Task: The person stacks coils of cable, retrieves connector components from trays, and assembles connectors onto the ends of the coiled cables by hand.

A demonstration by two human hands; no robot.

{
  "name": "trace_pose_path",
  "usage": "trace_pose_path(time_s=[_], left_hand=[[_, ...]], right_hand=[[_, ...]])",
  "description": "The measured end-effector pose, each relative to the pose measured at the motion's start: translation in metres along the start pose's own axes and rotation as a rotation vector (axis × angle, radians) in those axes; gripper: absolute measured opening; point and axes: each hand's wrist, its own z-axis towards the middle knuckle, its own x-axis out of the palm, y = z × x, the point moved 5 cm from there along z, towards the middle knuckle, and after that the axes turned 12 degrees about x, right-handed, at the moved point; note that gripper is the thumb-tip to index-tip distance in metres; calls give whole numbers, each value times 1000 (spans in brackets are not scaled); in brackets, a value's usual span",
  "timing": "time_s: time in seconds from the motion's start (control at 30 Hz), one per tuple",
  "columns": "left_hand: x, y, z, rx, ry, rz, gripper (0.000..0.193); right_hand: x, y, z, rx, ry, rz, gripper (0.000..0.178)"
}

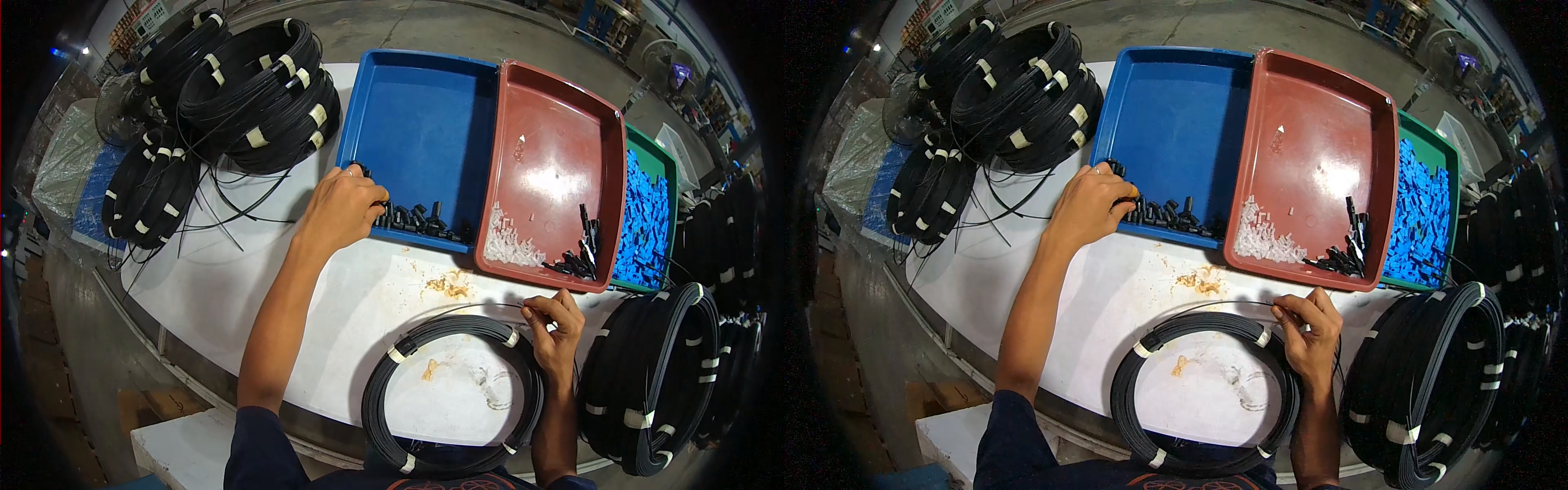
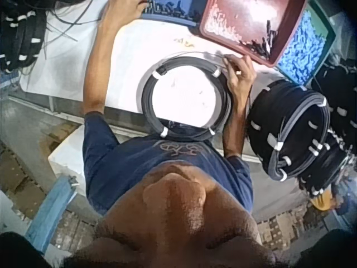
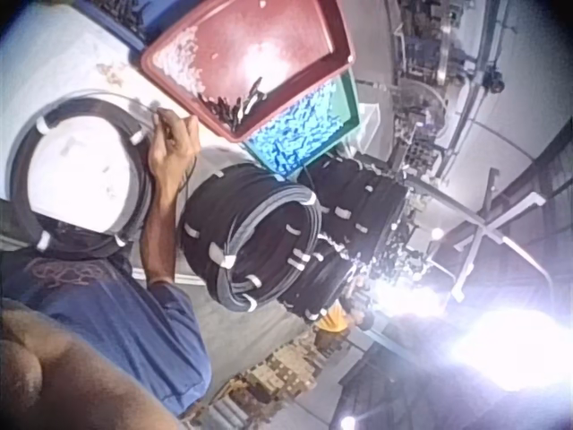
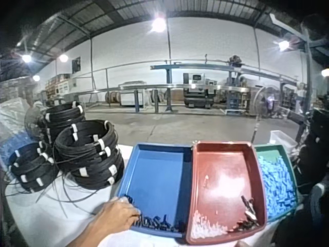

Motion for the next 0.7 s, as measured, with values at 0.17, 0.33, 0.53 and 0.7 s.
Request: trace_pose_path(time_s=[0.17,0.33,0.53,0.7], left_hand=[[9,-14,6,-6,-53,45,17],[22,-37,25,105,-67,-29,14],[32,-32,41,245,47,106,15],[21,-33,40,153,101,-92,15]], right_hand=[[-1,2,0,-2,-20,2,14],[0,5,0,-15,-28,35,10],[-2,6,1,-15,-30,41,11],[-3,11,1,-107,-12,53,15]])
